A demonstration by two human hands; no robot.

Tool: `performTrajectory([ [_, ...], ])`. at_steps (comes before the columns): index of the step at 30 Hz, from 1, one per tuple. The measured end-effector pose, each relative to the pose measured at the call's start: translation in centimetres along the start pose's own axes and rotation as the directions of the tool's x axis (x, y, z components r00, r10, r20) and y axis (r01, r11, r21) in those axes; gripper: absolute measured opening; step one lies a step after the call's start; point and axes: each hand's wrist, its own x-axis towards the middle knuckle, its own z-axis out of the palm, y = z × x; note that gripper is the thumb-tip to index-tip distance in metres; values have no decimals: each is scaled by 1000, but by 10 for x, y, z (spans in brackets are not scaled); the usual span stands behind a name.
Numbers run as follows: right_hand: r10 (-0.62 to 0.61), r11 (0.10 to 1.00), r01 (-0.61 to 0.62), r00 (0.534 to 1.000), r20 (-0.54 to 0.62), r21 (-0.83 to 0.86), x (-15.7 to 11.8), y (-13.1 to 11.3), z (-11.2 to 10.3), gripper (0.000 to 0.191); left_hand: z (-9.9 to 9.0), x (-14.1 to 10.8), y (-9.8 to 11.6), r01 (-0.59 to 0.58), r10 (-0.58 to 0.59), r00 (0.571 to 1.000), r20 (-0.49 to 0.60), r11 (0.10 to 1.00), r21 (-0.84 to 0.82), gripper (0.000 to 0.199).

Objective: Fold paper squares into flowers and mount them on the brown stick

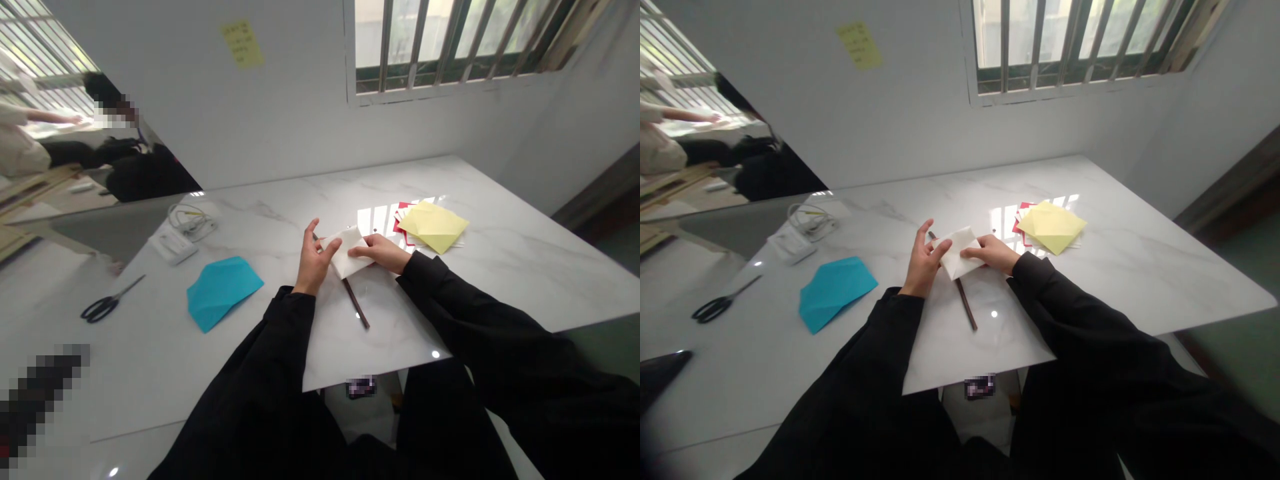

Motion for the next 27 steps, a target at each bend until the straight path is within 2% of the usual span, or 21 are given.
performTrajectory([
  [2, -4, 1000, 5, 999, -35, 15, 0, 0, -1, 21, -1, 1, 0, 73, -70, 997, 34, 992, -101, 104],
  [4, -13, 1000, 15, 998, -63, 24, 1, 0, -2, 23, -2, 2, 0, 110, -101, 992, 73, 985, -131, 98],
  [7, -14, 999, 18, 995, -96, 46, 2, 0, -3, 26, -4, 3, -2, 101, -92, 989, 112, 992, -81, 74],
  [9, -13, 998, 19, 995, -101, 56, 2, 1, -3, 27, -4, 4, -4, 84, -74, 990, 124, 994, -76, 65],
  [13, -25, 999, 29, 995, -93, 44, 2, 2, -3, 29, -4, 6, -7, 61, -48, 991, 122, 993, -98, 64],
  [19, -42, 998, 46, 996, -76, 48, 4, 5, -4, 31, -6, 8, -11, 25, -22, 994, 104, 999, -30, 64],
  [27, -50, 998, 52, 996, -72, 30, 4, 6, -4, 31, -5, 8, -13, 48, -41, 990, 138, 998, -47, 70],
])
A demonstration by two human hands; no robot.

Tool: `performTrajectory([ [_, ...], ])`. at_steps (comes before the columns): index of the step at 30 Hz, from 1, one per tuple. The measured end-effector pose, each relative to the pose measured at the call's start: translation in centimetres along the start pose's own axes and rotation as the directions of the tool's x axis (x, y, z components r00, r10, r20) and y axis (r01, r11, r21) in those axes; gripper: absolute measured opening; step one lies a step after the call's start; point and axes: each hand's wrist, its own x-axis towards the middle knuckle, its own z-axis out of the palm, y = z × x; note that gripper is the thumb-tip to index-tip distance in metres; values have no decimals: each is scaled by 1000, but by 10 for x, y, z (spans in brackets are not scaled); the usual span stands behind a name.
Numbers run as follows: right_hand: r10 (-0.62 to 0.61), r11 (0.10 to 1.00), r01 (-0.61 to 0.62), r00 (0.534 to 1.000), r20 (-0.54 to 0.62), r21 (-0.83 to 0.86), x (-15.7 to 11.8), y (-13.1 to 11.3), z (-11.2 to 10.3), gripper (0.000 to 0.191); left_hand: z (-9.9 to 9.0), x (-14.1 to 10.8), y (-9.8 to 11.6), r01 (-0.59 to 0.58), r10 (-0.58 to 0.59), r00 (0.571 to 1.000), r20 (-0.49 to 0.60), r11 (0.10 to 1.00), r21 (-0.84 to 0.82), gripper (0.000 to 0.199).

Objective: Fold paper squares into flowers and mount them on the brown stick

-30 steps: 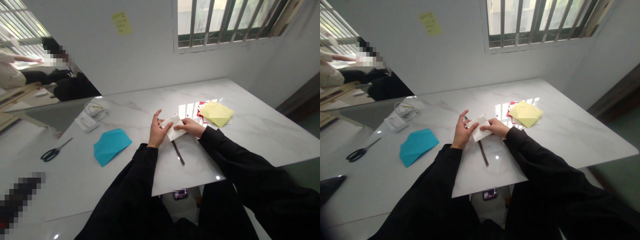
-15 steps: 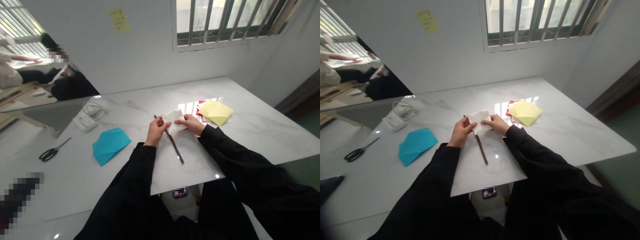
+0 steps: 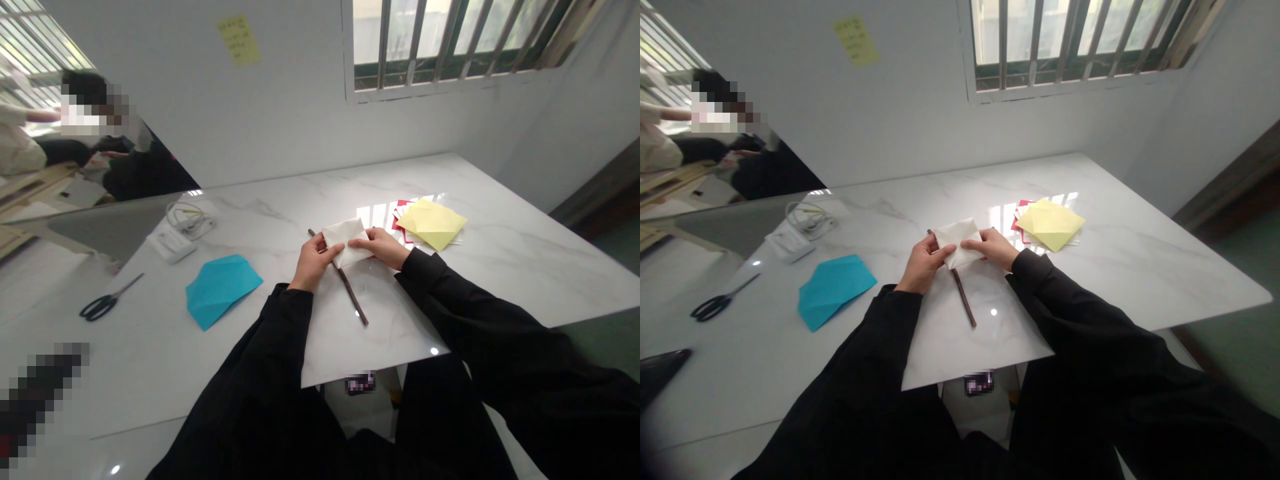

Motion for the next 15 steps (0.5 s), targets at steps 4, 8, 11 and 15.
performTrajectory([
  [4, -11, 1000, 11, 1000, 19, 12, 1, 2, 0, 34, 0, 0, 0, 3, -3, 1000, -10, 1000, 8, 70],
  [8, -27, 999, 26, 999, 34, 24, 2, 4, -1, 36, -1, 1, -1, 9, -9, 1000, -12, 1000, 6, 69],
  [11, -26, 999, 24, 999, 39, 46, 2, 4, -1, 35, -1, 1, -1, 10, -10, 1000, -10, 1000, 8, 70],
  [15, -24, 998, 21, 999, 45, 55, 2, 4, -1, 36, 0, 0, 0, 12, -12, 1000, -9, 1000, 3, 71],
])
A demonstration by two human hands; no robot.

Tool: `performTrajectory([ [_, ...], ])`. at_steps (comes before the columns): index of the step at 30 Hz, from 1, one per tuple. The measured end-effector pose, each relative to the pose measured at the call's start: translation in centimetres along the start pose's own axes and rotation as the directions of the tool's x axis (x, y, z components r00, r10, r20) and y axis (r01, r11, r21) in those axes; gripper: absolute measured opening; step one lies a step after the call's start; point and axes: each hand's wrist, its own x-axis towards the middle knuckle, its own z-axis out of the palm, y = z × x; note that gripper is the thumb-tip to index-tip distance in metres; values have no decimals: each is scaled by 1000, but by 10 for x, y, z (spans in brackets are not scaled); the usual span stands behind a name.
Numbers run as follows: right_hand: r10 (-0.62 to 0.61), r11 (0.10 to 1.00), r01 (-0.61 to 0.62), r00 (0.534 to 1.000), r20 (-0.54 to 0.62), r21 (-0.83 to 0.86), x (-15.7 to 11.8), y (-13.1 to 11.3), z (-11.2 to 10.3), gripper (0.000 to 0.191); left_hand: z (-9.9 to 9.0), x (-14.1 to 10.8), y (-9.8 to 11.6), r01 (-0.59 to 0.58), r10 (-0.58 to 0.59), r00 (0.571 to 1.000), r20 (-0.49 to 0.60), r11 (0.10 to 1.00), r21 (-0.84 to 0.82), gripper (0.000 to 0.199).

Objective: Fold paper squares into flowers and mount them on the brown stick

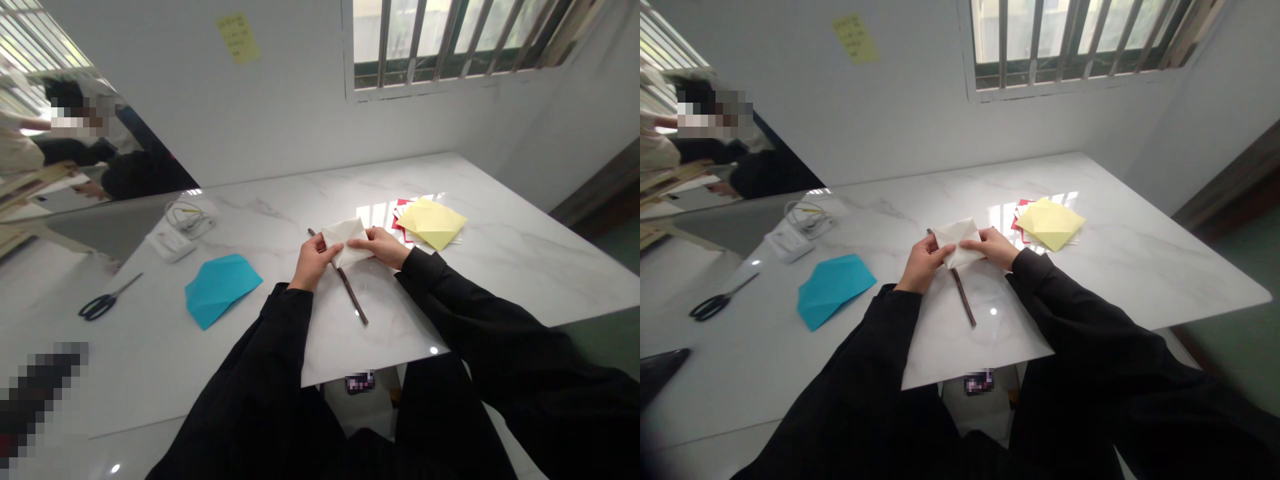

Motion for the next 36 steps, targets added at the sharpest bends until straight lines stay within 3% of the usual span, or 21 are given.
performTrajectory([
  [27, -3, 1000, 3, 999, -32, -5, -3, -6, 2, 34, 4, -5, 7, -25, 25, 1000, 11, 1000, 9, 65],
  [36, -70, 997, 69, 997, -17, -42, -5, -8, 3, 46, 6, -7, 8, -34, 35, 999, -25, 999, 40, 61],
])
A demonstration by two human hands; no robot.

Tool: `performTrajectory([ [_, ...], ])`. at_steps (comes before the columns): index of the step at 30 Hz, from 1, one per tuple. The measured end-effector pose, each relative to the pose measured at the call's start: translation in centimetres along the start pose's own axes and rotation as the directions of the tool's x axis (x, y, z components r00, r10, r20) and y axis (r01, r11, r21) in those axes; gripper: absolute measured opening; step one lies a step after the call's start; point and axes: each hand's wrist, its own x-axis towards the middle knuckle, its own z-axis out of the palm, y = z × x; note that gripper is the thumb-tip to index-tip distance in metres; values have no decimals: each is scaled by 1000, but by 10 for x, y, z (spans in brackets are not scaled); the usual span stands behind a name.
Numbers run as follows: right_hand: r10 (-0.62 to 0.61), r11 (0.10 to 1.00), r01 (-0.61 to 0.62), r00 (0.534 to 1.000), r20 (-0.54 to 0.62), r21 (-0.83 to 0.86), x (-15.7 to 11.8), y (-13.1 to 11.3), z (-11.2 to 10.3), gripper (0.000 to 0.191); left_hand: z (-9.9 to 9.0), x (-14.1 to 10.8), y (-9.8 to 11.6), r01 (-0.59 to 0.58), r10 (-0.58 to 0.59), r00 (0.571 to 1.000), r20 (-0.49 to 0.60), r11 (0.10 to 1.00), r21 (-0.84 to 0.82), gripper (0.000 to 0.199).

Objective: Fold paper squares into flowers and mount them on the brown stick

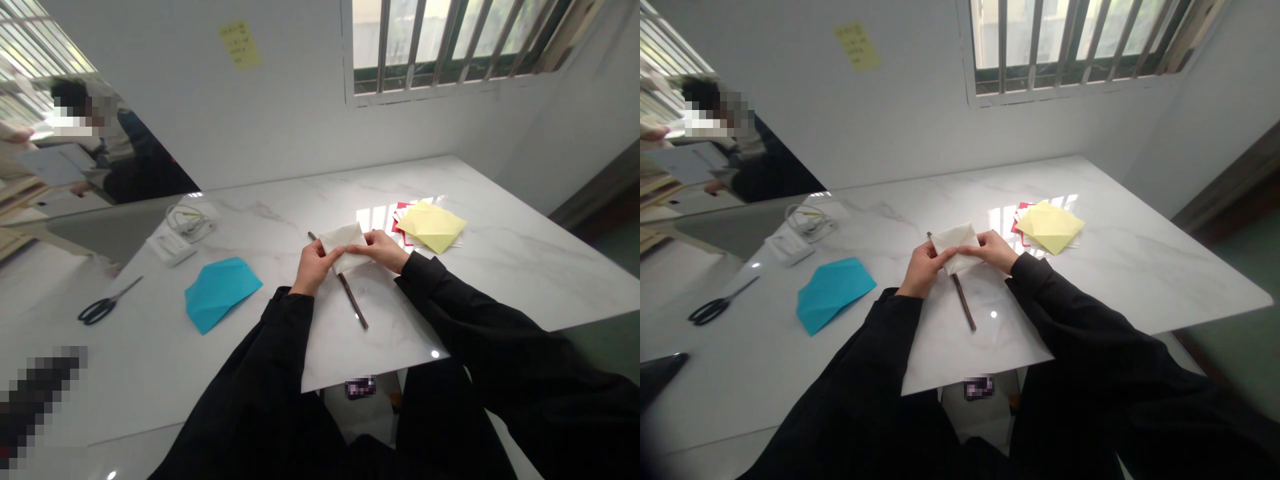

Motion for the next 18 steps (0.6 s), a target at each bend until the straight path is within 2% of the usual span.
performTrajectory([
  [5, -11, 1000, 11, 1000, 29, 15, -1, 0, 0, 53, 0, 0, 0, 8, -9, 1000, -19, 1000, -24, 61],
  [18, -18, 999, 18, 1000, 12, 27, -3, -6, 1, 53, 2, 0, 3, 5, -5, 999, -35, 1000, -7, 61],
])
